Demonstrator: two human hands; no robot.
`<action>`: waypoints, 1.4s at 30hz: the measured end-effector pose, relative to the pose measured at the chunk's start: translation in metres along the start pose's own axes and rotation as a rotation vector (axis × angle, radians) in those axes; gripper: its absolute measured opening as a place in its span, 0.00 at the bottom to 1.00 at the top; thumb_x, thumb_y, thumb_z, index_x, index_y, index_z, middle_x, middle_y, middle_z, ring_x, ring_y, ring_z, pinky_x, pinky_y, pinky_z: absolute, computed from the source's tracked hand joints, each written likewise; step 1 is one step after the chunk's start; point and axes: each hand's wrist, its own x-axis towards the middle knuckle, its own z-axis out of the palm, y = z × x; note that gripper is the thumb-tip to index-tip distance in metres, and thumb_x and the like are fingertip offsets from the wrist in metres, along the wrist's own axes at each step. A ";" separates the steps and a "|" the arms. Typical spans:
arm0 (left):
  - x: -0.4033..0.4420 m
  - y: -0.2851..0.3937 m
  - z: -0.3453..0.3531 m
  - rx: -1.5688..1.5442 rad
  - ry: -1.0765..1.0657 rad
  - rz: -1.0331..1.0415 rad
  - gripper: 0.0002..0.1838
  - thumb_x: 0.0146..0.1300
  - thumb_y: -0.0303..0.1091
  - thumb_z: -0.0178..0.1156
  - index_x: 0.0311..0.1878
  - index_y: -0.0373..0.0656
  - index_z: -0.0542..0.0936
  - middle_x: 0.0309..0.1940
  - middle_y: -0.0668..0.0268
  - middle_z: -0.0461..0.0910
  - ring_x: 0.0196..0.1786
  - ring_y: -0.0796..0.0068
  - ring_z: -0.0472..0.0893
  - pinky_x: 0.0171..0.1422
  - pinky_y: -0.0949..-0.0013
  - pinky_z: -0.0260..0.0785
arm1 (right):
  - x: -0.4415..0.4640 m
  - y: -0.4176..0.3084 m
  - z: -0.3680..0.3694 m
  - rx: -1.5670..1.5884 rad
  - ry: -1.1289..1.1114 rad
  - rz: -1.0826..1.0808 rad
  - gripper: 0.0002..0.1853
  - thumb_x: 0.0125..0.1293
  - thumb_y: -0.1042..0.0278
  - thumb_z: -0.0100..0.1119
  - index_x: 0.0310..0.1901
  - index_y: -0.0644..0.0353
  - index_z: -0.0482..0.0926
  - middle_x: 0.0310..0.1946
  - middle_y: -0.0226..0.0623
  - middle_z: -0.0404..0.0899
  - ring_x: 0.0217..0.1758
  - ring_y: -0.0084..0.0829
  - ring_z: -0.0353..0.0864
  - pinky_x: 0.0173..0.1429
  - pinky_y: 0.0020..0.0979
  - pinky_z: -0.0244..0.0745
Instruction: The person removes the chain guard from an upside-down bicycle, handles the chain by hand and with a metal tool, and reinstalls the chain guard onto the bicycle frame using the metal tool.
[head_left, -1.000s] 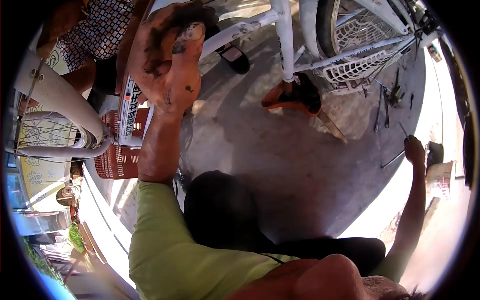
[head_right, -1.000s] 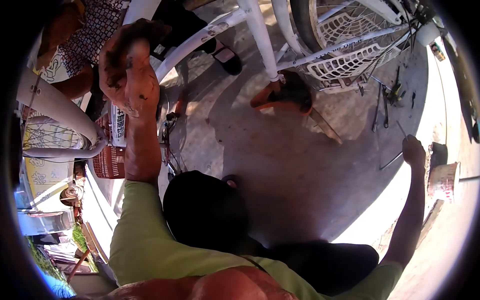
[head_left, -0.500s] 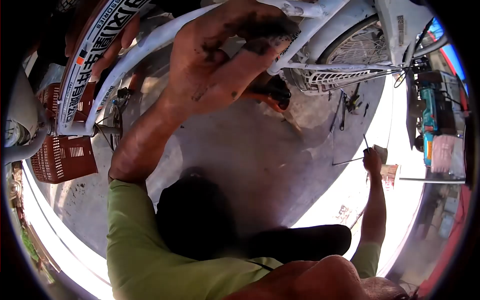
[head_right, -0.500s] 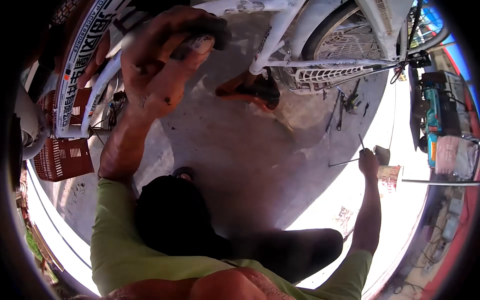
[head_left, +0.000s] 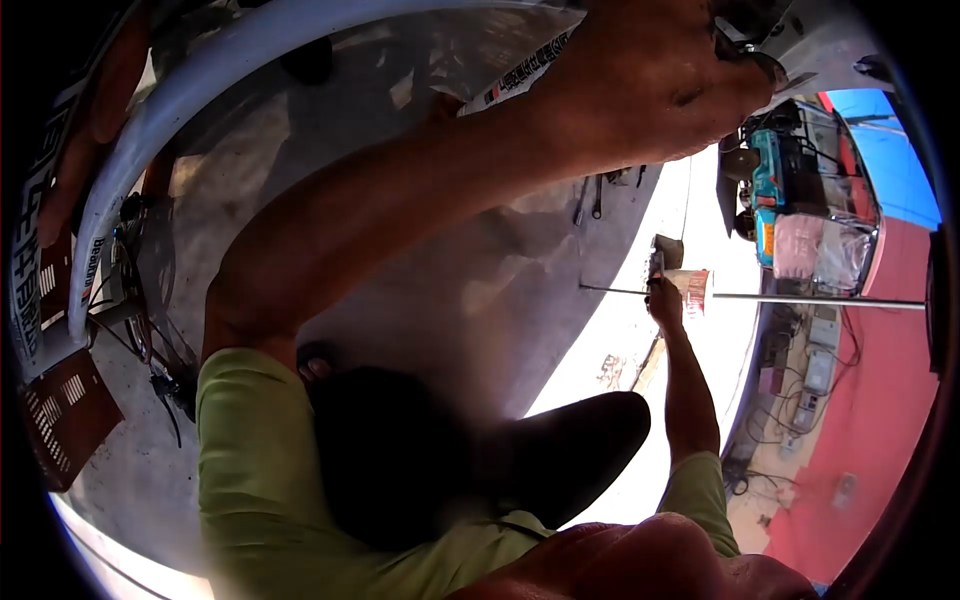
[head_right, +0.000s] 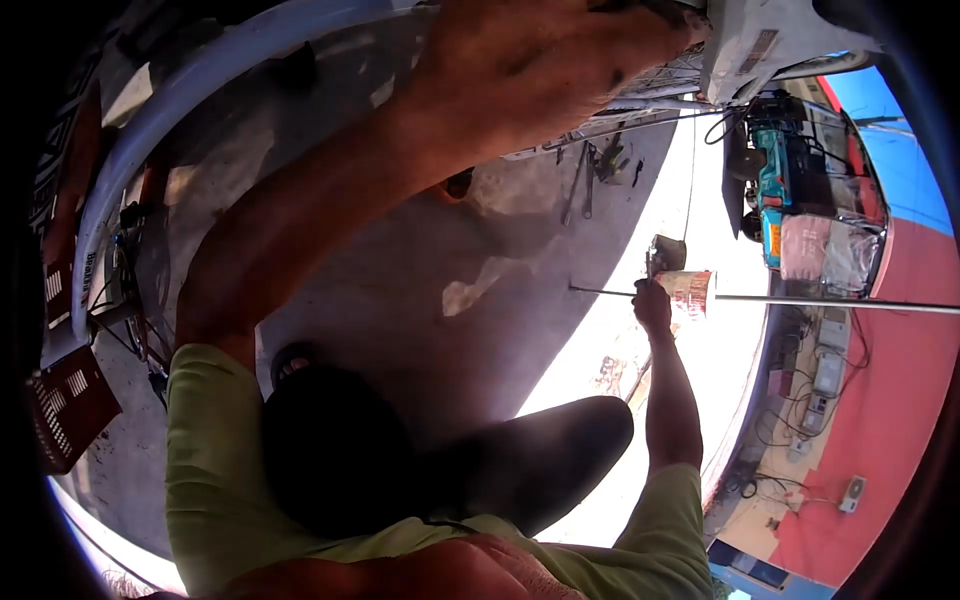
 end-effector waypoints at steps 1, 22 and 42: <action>0.007 0.016 -0.002 0.015 -0.004 -0.144 0.18 0.66 0.21 0.58 0.58 0.28 0.72 0.46 0.46 0.80 0.37 0.67 0.82 0.34 0.67 0.81 | -0.006 -0.012 -0.003 0.172 0.009 0.190 0.17 0.69 0.60 0.46 0.45 0.60 0.82 0.24 0.42 0.83 0.31 0.36 0.85 0.41 0.38 0.77; 0.018 -0.031 0.018 0.273 0.263 0.260 0.09 0.70 0.25 0.56 0.44 0.25 0.79 0.24 0.53 0.81 0.18 0.74 0.80 0.11 0.75 0.71 | -0.021 -0.025 -0.003 0.384 0.081 0.193 0.12 0.69 0.66 0.50 0.44 0.59 0.82 0.22 0.32 0.78 0.24 0.22 0.78 0.29 0.27 0.75; 0.018 -0.023 0.017 0.304 0.210 0.229 0.16 0.68 0.22 0.56 0.55 0.23 0.72 0.40 0.43 0.81 0.28 0.70 0.83 0.19 0.75 0.79 | -0.025 -0.024 -0.005 0.312 0.108 0.171 0.11 0.69 0.66 0.50 0.44 0.58 0.82 0.22 0.33 0.80 0.25 0.24 0.81 0.33 0.30 0.76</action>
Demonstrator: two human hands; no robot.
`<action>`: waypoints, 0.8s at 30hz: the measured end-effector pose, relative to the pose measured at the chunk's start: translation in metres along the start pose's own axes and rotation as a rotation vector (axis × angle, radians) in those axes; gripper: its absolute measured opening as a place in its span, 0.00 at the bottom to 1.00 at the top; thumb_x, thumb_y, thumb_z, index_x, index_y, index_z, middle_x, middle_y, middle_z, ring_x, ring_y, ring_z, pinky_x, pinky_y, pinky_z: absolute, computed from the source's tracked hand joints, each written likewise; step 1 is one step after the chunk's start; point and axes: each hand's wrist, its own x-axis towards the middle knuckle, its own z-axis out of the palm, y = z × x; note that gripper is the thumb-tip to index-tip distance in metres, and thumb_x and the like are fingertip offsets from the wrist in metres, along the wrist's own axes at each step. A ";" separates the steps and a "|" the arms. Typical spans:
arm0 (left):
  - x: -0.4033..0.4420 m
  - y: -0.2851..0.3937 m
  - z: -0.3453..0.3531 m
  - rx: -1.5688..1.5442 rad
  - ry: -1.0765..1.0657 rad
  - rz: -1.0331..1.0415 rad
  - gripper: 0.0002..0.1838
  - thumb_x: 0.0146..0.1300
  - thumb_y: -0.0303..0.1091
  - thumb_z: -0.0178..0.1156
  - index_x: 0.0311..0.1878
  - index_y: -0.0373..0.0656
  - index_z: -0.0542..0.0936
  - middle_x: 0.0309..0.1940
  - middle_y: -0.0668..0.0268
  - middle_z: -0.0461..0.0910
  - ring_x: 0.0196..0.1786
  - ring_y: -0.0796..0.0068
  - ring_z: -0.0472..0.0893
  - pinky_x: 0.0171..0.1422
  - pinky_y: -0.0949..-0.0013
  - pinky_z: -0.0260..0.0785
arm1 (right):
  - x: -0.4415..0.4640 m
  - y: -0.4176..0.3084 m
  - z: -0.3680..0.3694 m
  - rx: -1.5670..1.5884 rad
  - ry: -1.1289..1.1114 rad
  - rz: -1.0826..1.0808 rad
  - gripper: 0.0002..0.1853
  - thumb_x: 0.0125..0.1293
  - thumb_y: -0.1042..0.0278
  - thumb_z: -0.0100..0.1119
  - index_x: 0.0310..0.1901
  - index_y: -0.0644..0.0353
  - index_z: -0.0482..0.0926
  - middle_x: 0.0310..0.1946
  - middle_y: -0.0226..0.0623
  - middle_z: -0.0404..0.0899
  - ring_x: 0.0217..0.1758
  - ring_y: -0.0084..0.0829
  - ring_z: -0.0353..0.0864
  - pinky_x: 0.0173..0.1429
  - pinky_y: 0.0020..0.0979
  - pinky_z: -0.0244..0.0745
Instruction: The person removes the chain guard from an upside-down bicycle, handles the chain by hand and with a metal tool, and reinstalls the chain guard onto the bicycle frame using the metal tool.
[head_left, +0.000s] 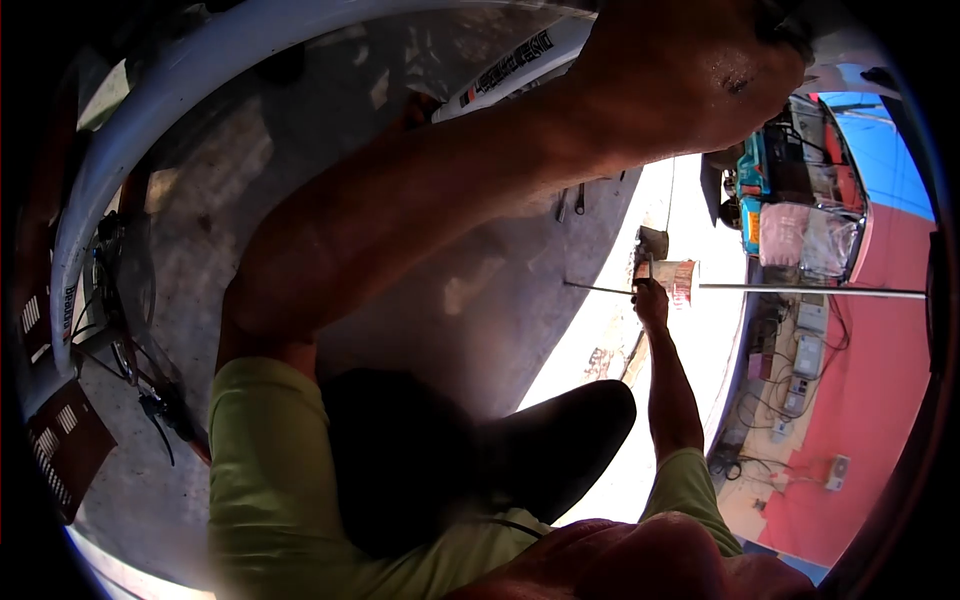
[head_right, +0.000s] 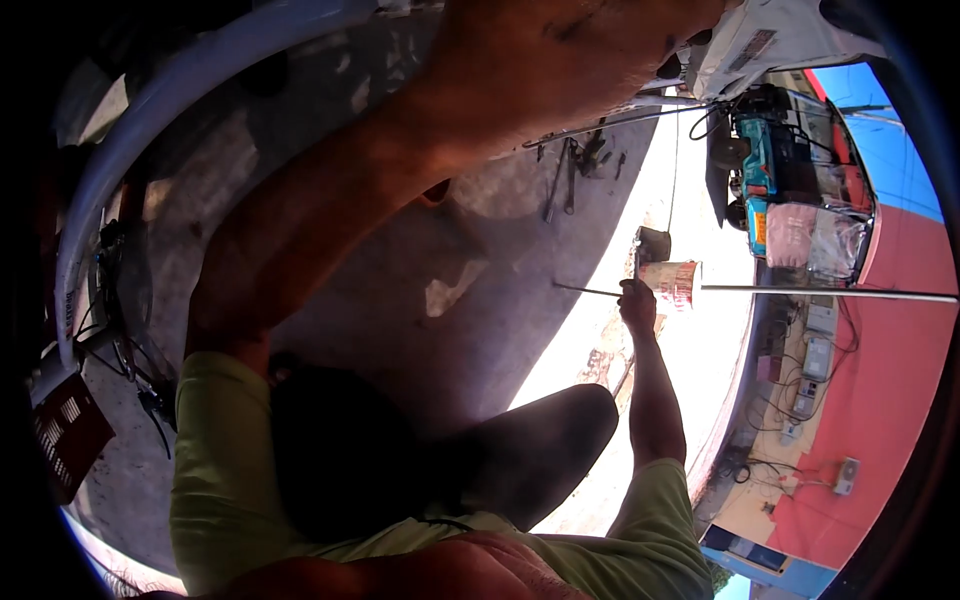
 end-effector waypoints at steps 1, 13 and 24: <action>0.001 0.015 -0.004 -0.052 -0.023 -0.106 0.17 0.68 0.22 0.56 0.57 0.23 0.71 0.42 0.43 0.80 0.28 0.70 0.82 0.19 0.75 0.78 | 0.000 -0.001 0.000 -0.043 -0.002 0.006 0.11 0.69 0.66 0.50 0.44 0.58 0.82 0.22 0.34 0.81 0.26 0.25 0.82 0.35 0.31 0.77; -0.001 0.031 -0.003 -0.175 -0.053 -0.432 0.13 0.68 0.26 0.54 0.54 0.31 0.74 0.34 0.62 0.76 0.30 0.78 0.75 0.25 0.77 0.71 | 0.007 0.002 -0.001 -0.106 -0.029 -0.077 0.14 0.66 0.64 0.50 0.44 0.59 0.84 0.23 0.37 0.82 0.27 0.29 0.84 0.37 0.34 0.77; -0.047 -0.007 -0.026 -0.210 -0.327 -0.399 0.15 0.63 0.22 0.62 0.53 0.33 0.76 0.31 0.67 0.78 0.29 0.82 0.74 0.34 0.75 0.67 | -0.021 0.022 0.008 0.088 -0.092 -0.049 0.09 0.67 0.68 0.55 0.42 0.58 0.83 0.21 0.30 0.79 0.22 0.21 0.78 0.27 0.27 0.73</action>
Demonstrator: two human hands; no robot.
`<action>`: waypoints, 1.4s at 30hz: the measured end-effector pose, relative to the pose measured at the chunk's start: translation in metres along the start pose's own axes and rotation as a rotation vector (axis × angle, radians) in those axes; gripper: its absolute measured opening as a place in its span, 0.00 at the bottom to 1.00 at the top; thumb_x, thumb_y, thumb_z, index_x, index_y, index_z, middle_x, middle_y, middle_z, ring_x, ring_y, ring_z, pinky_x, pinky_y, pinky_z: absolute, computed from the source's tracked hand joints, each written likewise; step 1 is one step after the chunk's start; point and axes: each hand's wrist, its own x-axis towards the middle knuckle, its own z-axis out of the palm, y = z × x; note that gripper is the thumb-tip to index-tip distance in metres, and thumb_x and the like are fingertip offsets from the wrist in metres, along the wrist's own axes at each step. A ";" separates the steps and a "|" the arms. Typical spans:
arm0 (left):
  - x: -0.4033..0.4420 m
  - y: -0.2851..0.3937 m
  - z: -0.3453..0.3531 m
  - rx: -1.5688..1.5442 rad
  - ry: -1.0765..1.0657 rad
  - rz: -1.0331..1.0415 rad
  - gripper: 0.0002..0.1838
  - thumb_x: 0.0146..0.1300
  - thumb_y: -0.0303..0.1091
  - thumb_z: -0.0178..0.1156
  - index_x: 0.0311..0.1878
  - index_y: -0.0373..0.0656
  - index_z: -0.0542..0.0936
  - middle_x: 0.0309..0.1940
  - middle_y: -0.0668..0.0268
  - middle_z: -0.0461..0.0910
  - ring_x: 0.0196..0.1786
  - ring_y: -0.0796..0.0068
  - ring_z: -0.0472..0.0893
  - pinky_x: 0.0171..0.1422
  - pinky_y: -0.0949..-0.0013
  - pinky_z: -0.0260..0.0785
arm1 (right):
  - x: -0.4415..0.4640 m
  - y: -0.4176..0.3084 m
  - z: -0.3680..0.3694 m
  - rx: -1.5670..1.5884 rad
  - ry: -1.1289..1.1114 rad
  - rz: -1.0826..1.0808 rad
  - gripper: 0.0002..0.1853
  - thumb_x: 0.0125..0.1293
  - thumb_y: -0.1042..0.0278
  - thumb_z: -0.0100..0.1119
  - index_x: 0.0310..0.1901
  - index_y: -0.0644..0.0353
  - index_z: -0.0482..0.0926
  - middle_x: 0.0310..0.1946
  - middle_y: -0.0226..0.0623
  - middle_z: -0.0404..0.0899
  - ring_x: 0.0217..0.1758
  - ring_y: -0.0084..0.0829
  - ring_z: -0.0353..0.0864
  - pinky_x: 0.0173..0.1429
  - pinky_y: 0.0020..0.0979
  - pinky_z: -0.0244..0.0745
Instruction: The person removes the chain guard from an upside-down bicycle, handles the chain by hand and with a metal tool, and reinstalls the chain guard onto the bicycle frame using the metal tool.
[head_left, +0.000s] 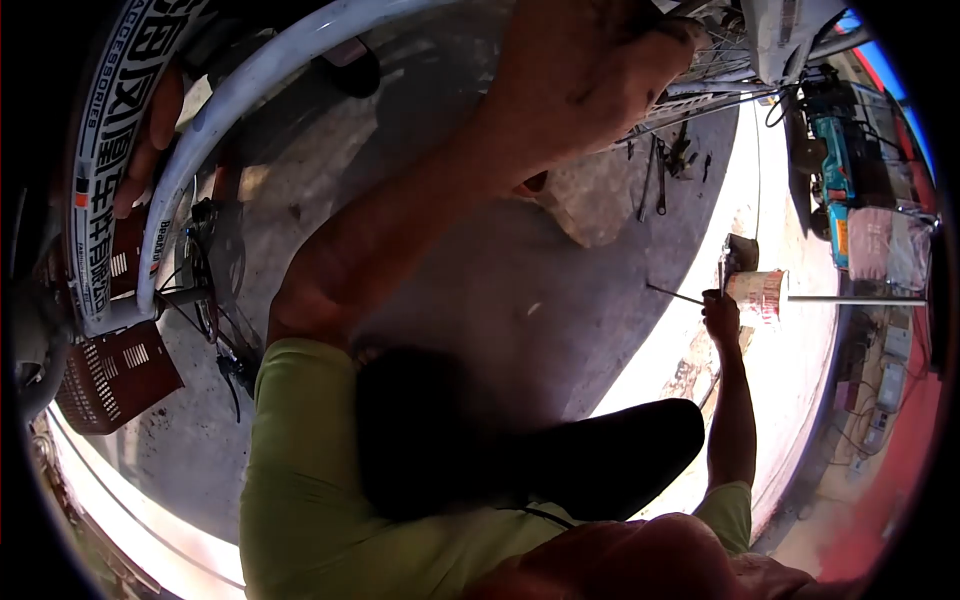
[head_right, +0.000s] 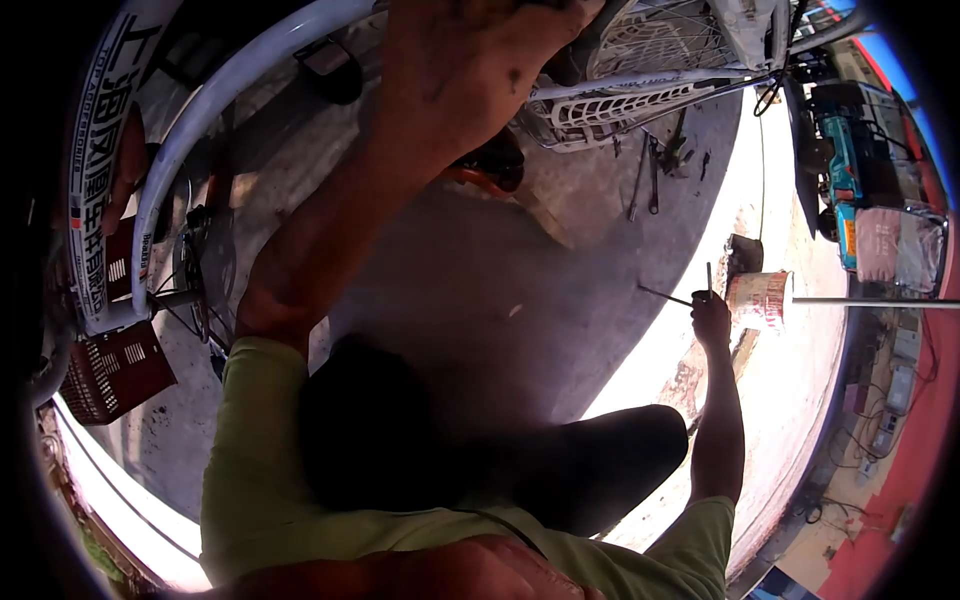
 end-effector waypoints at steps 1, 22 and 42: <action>-0.009 -0.003 -0.002 -0.006 -0.048 -0.034 0.17 0.63 0.22 0.63 0.55 0.33 0.76 0.30 0.67 0.78 0.29 0.82 0.73 0.34 0.74 0.66 | 0.000 0.005 0.004 0.064 -0.043 0.032 0.08 0.67 0.68 0.55 0.42 0.59 0.83 0.21 0.28 0.77 0.20 0.17 0.74 0.23 0.23 0.69; -0.257 -0.050 0.075 -0.158 -0.275 -1.598 0.23 0.76 0.47 0.51 0.66 0.43 0.71 0.47 0.64 0.82 0.41 0.71 0.84 0.45 0.67 0.76 | -0.099 -0.208 0.082 0.580 -1.248 -0.294 0.33 0.66 0.67 0.59 0.71 0.62 0.63 0.47 0.36 0.81 0.49 0.28 0.80 0.50 0.30 0.75; -0.364 -0.065 -0.001 -0.063 0.334 -1.746 0.22 0.71 0.49 0.57 0.56 0.40 0.77 0.38 0.60 0.83 0.35 0.70 0.81 0.39 0.67 0.73 | -0.177 0.295 0.177 -0.212 -0.156 0.287 0.35 0.59 0.48 0.70 0.62 0.63 0.73 0.43 0.50 0.84 0.43 0.43 0.84 0.45 0.43 0.79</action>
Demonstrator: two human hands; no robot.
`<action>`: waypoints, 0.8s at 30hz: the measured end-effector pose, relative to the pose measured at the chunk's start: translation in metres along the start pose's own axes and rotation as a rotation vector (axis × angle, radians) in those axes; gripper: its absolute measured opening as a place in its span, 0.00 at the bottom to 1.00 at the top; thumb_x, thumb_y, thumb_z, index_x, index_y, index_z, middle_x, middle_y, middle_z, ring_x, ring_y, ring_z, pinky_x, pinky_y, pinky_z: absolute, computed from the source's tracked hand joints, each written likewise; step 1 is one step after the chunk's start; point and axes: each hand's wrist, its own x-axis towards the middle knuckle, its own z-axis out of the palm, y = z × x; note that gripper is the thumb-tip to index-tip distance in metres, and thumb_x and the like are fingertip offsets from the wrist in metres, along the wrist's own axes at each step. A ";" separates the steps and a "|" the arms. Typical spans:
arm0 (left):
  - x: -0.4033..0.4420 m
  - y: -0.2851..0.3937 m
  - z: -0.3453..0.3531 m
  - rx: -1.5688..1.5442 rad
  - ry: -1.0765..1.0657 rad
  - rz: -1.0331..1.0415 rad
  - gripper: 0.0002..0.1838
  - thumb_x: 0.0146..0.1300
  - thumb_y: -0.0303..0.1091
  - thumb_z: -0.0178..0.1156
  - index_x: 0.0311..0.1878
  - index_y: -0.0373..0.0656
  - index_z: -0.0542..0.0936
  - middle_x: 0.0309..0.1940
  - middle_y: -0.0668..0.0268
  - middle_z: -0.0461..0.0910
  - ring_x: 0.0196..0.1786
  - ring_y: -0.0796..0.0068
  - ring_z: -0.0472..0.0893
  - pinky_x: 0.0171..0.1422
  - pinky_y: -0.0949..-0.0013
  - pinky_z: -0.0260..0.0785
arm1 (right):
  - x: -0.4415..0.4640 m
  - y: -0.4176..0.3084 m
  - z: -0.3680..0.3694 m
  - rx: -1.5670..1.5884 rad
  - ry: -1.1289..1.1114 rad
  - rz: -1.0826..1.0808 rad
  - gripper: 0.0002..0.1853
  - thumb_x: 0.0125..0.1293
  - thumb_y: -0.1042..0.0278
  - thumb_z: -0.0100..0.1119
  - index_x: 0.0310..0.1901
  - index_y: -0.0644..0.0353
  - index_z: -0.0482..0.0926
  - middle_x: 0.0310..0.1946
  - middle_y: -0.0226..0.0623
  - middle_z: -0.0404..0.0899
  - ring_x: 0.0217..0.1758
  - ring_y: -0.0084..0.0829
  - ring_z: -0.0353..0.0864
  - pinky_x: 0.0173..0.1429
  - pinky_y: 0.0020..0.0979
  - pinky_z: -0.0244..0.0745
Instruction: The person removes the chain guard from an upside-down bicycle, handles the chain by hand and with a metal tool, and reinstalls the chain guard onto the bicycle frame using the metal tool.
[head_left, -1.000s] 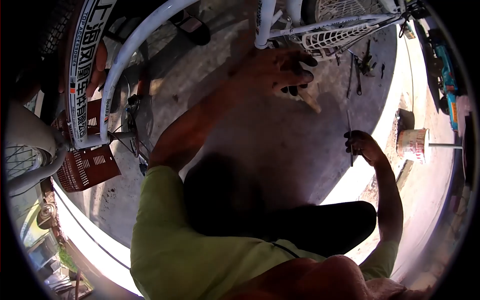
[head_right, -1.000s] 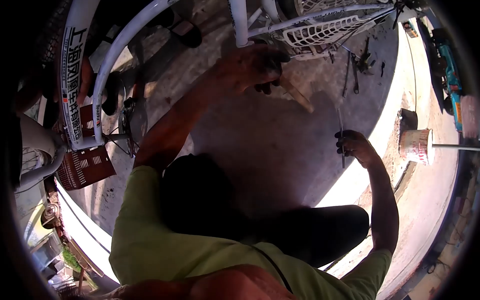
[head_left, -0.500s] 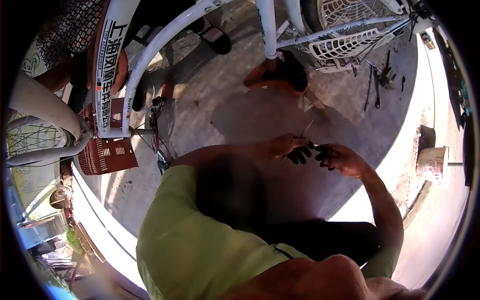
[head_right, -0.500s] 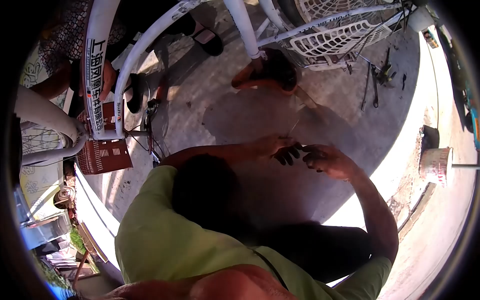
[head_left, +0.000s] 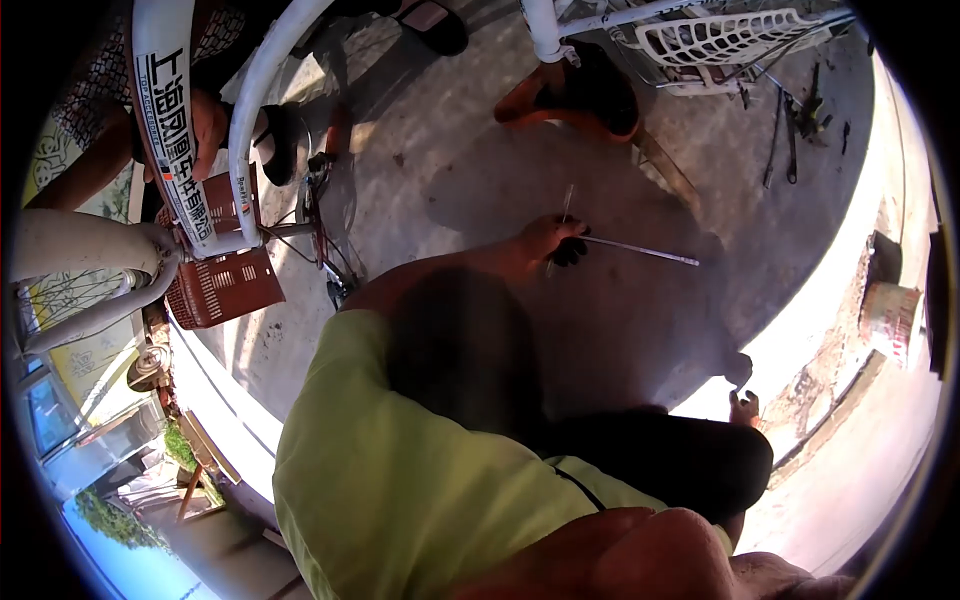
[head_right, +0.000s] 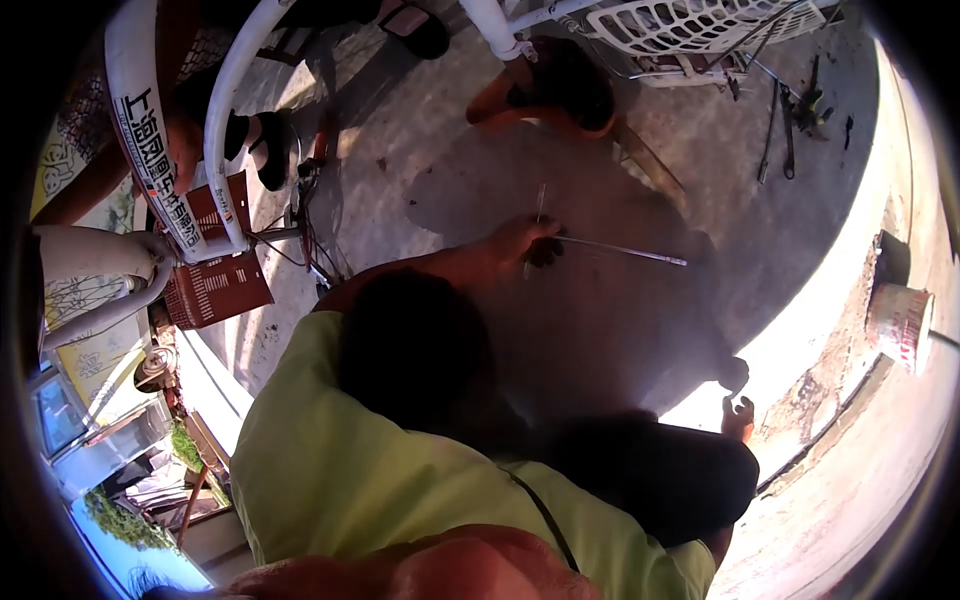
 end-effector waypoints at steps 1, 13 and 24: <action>0.004 -0.005 -0.006 0.006 0.015 0.025 0.22 0.71 0.49 0.57 0.55 0.39 0.77 0.38 0.60 0.83 0.35 0.70 0.81 0.40 0.67 0.73 | -0.015 -0.001 0.003 0.022 0.009 0.105 0.37 0.58 0.45 0.70 0.62 0.63 0.73 0.46 0.51 0.83 0.47 0.45 0.83 0.51 0.45 0.77; 0.021 -0.006 -0.032 0.302 0.003 0.053 0.17 0.75 0.45 0.51 0.50 0.40 0.77 0.42 0.65 0.78 0.44 0.68 0.76 0.50 0.64 0.69 | -0.149 -0.034 0.048 0.271 0.145 0.237 0.32 0.56 0.58 0.69 0.60 0.64 0.74 0.49 0.50 0.80 0.57 0.46 0.78 0.60 0.43 0.75; 0.009 0.001 -0.029 0.179 0.126 -0.052 0.17 0.72 0.44 0.56 0.52 0.40 0.76 0.39 0.63 0.79 0.41 0.66 0.77 0.45 0.61 0.70 | -0.145 -0.017 0.054 0.535 0.319 0.323 0.20 0.54 0.68 0.66 0.49 0.66 0.78 0.43 0.49 0.82 0.49 0.45 0.82 0.56 0.41 0.77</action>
